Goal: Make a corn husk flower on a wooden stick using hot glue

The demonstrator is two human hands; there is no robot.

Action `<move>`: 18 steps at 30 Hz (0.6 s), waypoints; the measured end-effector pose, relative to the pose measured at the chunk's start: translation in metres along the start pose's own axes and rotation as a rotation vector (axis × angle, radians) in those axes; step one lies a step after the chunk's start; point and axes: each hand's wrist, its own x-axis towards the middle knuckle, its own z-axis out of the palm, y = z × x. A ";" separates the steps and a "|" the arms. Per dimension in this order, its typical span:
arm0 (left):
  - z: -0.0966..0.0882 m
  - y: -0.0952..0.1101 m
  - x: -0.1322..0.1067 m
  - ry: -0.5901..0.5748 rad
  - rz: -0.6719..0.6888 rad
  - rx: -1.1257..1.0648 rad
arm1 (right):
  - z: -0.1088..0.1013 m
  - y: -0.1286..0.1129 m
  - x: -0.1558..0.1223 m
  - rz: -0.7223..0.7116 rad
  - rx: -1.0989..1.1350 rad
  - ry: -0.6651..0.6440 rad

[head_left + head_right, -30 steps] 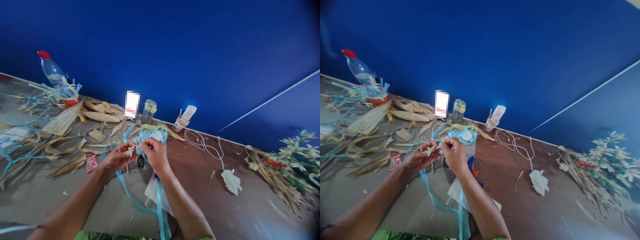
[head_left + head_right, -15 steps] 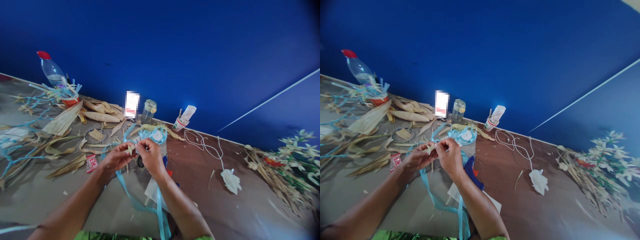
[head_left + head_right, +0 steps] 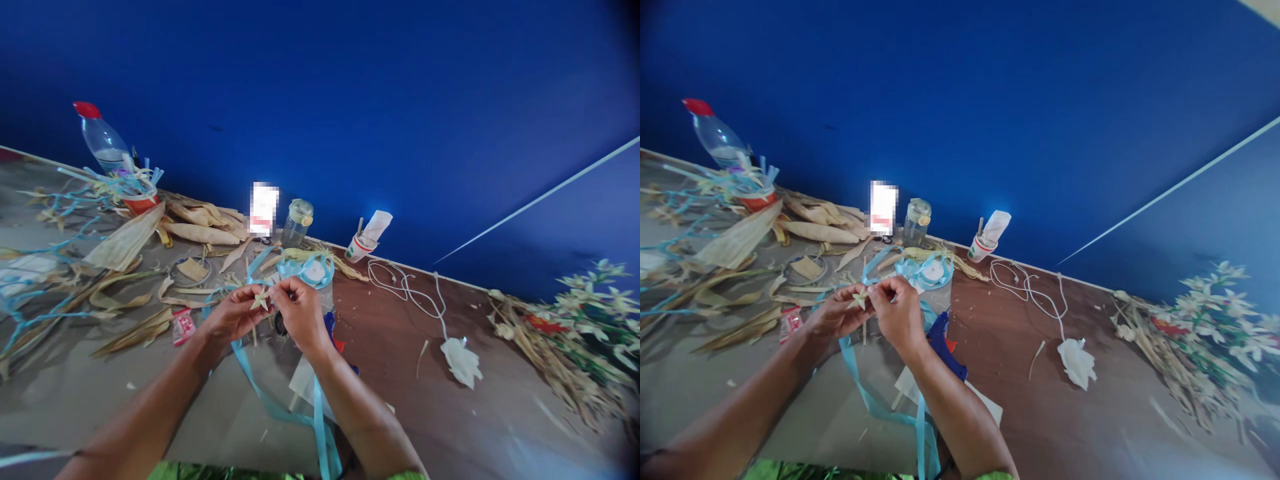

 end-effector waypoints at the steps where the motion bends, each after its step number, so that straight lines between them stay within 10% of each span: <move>1: 0.000 0.000 0.000 -0.004 0.003 -0.002 | 0.000 0.001 0.000 0.002 0.004 -0.001; 18: 0.005 0.004 0.000 0.022 0.021 -0.004 | 0.004 0.003 0.000 0.030 0.113 -0.032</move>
